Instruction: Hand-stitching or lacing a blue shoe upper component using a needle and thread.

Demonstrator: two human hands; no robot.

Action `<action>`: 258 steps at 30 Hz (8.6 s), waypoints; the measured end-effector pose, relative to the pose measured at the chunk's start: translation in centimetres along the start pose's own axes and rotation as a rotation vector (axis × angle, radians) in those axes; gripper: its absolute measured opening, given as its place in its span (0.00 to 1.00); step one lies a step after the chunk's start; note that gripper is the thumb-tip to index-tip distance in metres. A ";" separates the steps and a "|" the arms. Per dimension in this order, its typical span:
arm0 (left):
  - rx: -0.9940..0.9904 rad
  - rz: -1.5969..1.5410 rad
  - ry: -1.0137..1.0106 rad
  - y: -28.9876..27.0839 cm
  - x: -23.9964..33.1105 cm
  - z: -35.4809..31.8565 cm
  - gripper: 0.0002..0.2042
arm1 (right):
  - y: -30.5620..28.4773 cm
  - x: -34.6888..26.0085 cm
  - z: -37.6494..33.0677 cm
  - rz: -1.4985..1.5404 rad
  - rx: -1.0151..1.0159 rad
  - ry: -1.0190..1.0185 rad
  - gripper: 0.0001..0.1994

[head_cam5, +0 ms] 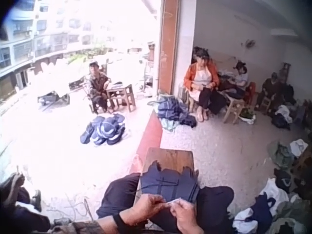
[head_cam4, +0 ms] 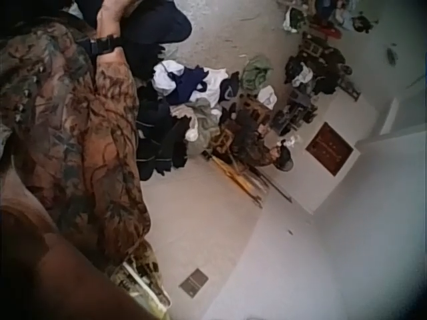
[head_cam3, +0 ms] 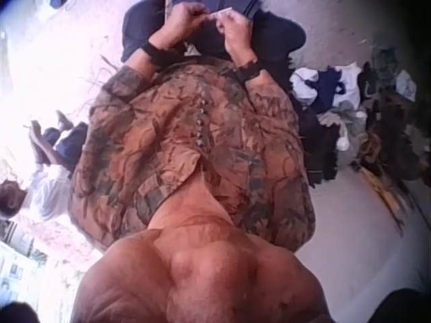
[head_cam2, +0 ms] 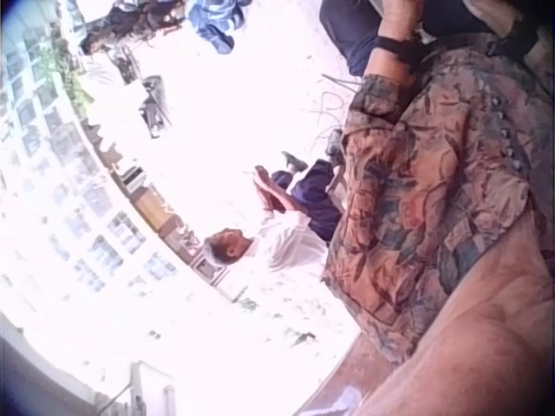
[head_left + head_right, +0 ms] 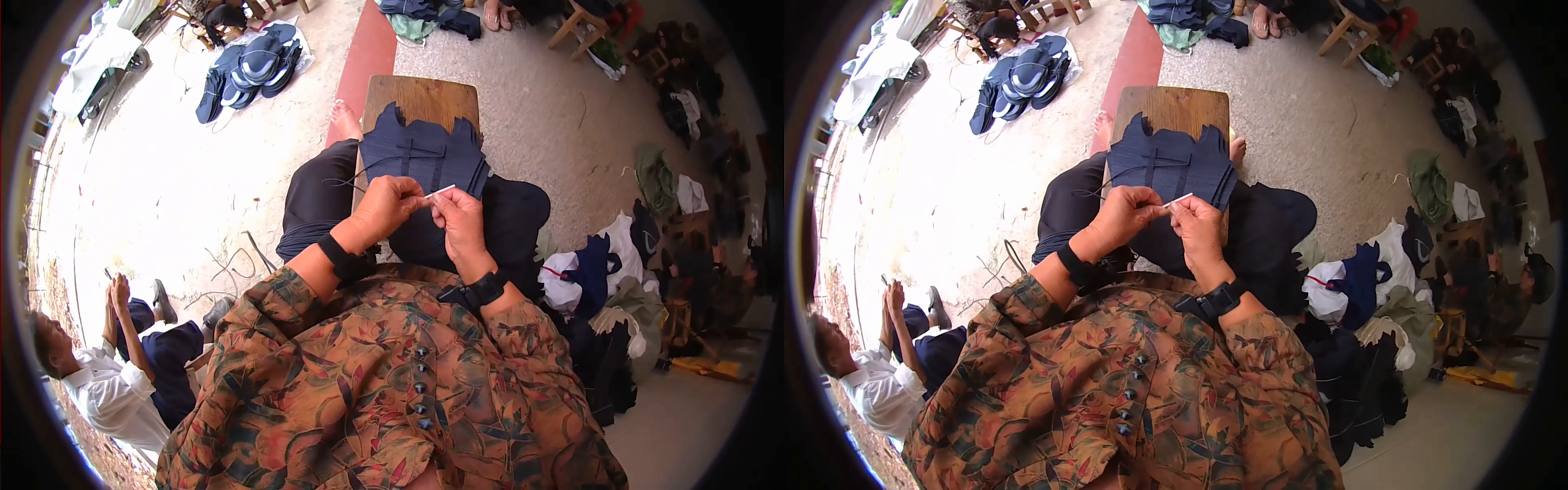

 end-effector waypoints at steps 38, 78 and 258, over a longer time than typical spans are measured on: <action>0.015 0.849 0.506 3.3 3.6 -0.6 0.19 | 1.2 -5.7 3.3 -1.511 -0.022 -0.779 0.03; 0.125 0.979 0.508 3.6 3.0 -0.8 0.19 | -2.3 -3.0 6.4 0.175 -0.086 -0.103 0.09; 0.199 0.490 0.356 -0.4 0.8 1.2 0.05 | -2.5 -5.5 2.5 -1.503 -0.089 -0.270 0.07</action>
Point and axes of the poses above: each hand's wrist, its own z-axis towards the middle knuckle, its own y-axis out of the palm, x = y × z, the point moved 8 cm from there along z, towards the middle knuckle, and after that the axes turned 6 degrees about y, right-handed, at the moved point
